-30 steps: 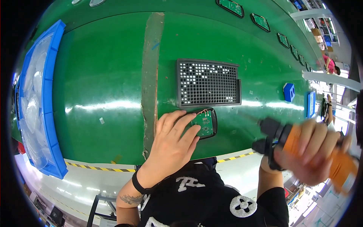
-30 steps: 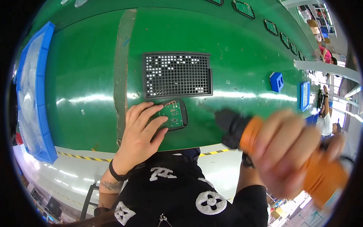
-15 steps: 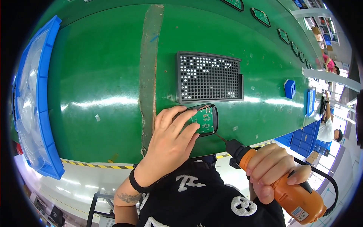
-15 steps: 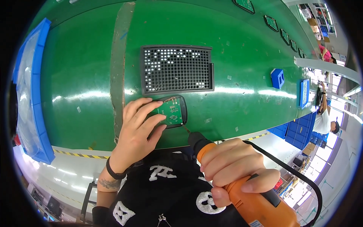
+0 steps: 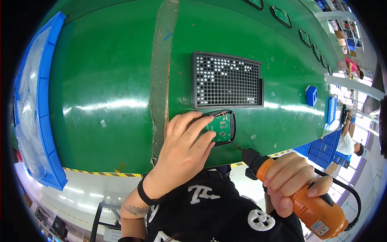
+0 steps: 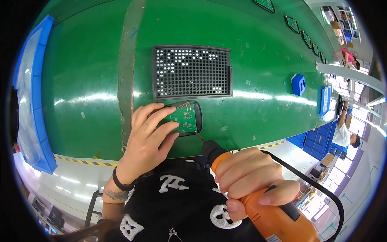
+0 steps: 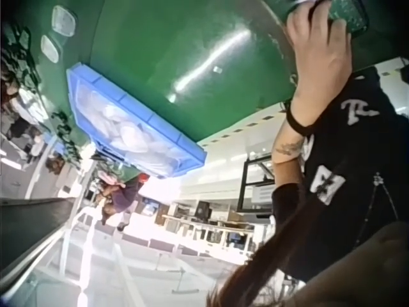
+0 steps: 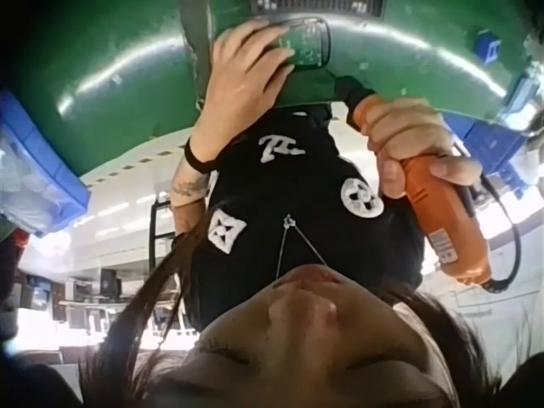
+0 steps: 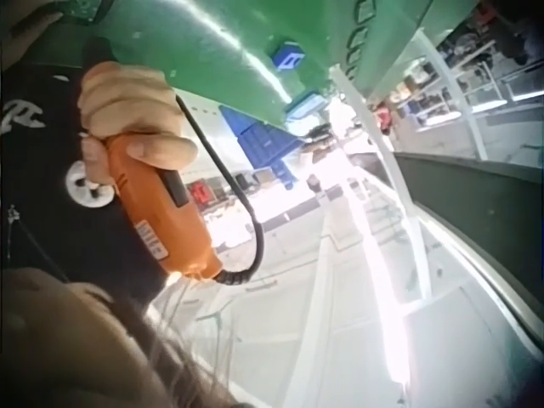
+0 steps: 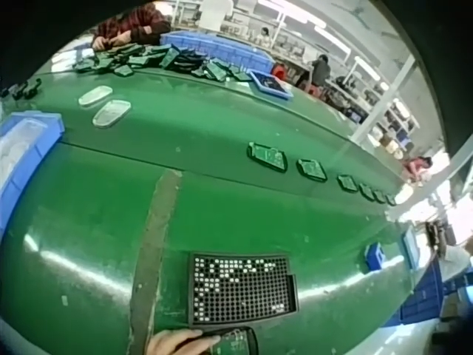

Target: Assembling electronic circuit boards at a factory workbench using an electric screwdriver.

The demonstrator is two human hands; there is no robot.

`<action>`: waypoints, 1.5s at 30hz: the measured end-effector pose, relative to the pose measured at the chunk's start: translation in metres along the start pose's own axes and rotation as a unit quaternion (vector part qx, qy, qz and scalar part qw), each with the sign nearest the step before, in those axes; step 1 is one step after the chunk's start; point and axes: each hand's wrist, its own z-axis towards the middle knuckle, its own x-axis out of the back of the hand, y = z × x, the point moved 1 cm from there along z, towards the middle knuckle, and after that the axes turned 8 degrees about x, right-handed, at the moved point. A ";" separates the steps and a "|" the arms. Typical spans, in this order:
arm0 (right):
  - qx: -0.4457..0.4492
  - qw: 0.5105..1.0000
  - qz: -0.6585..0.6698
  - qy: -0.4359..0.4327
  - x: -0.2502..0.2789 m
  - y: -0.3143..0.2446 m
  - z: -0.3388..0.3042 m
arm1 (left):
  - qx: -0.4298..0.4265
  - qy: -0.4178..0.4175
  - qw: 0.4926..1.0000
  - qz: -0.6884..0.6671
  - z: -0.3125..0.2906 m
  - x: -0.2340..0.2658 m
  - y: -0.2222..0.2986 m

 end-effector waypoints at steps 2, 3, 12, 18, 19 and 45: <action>0.001 1.000 -0.001 0.005 -0.001 0.000 0.000 | 0.014 0.003 1.000 -0.003 0.000 0.000 0.001; 0.000 1.000 -0.001 0.006 -0.002 0.001 0.000 | 0.014 0.003 1.000 -0.003 0.000 0.000 0.001; 0.012 1.000 -0.023 0.010 -0.013 0.008 0.006 | 0.010 0.006 1.000 -0.004 0.001 -0.003 0.000; 0.027 0.999 -0.038 -0.006 -0.017 0.014 0.006 | 0.017 0.004 1.000 -0.004 0.000 -0.002 -0.001; 0.028 0.999 -0.039 -0.008 -0.015 0.014 0.009 | 0.016 0.006 1.000 -0.005 0.000 -0.002 -0.001; -0.059 0.996 -0.010 0.059 0.020 0.081 0.100 | 0.183 0.050 0.981 0.049 -0.003 0.023 -0.005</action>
